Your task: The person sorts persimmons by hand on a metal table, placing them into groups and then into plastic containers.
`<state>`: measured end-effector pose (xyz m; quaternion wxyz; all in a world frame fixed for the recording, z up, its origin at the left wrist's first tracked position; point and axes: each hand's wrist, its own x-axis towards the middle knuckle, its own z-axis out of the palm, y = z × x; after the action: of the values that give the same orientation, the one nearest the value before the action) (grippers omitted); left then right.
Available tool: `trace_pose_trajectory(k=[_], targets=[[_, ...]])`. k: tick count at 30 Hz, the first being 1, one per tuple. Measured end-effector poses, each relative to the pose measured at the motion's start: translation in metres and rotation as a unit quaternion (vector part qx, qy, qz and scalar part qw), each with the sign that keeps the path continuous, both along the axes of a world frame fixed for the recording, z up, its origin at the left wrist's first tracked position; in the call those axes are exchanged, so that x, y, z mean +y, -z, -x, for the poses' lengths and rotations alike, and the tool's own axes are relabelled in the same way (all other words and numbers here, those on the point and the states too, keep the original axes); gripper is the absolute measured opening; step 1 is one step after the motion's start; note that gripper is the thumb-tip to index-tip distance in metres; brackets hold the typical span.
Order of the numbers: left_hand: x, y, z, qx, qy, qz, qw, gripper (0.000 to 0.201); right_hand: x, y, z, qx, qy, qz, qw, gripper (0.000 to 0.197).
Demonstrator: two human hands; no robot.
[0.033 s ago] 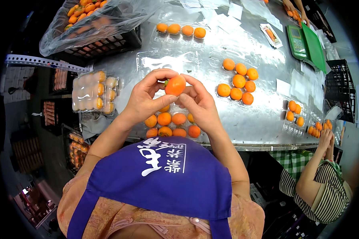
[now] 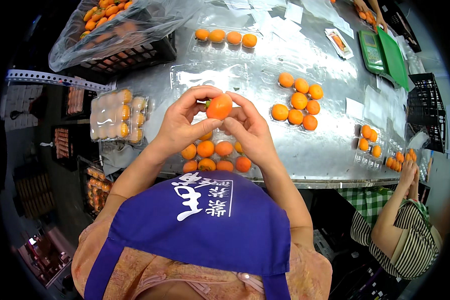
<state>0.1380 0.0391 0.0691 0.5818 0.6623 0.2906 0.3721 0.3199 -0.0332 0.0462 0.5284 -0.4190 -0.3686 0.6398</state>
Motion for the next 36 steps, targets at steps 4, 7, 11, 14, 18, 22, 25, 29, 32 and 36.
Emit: trace_pose_trajectory(k=[4,7,11,14,18,22,25,29,32,36], targets=[[-0.001,0.000,0.001,0.036,-0.009,-0.071,0.997,0.045,-0.001,0.001,0.004,0.007,0.006,-0.011,1.000,0.056],[-0.001,0.004,0.001,0.049,-0.019,-0.092,0.994,0.045,0.000,0.005,0.006,0.012,0.010,-0.019,1.000,0.059],[-0.001,0.007,0.003,0.065,-0.006,-0.087,0.994,0.050,0.002,0.007,0.007,0.015,0.017,-0.027,0.999,0.059],[0.000,0.010,0.003,0.042,-0.024,-0.053,0.997,0.053,0.004,0.006,0.009,-0.021,0.022,-0.033,0.999,0.057],[0.004,0.009,0.004,0.040,-0.060,0.006,0.997,0.053,0.005,0.005,0.011,-0.035,0.030,-0.003,0.999,0.055],[0.017,0.023,0.010,0.038,-0.134,-0.003,0.990,0.051,0.004,0.013,0.010,-0.052,0.024,0.025,0.998,0.051],[0.030,0.029,0.017,0.063,-0.198,-0.027,0.978,0.050,0.001,0.022,0.010,-0.063,0.027,0.042,0.997,0.046],[0.039,0.030,0.025,0.087,-0.243,-0.036,0.965,0.051,0.001,0.032,0.010,-0.067,0.028,0.055,0.996,0.041],[0.041,0.033,0.029,0.089,-0.258,-0.031,0.962,0.050,0.002,0.036,0.010,-0.061,0.021,0.058,0.996,0.038],[0.043,0.034,0.031,0.111,-0.271,-0.036,0.956,0.051,0.004,0.039,0.010,-0.064,0.018,0.060,0.996,0.036]])
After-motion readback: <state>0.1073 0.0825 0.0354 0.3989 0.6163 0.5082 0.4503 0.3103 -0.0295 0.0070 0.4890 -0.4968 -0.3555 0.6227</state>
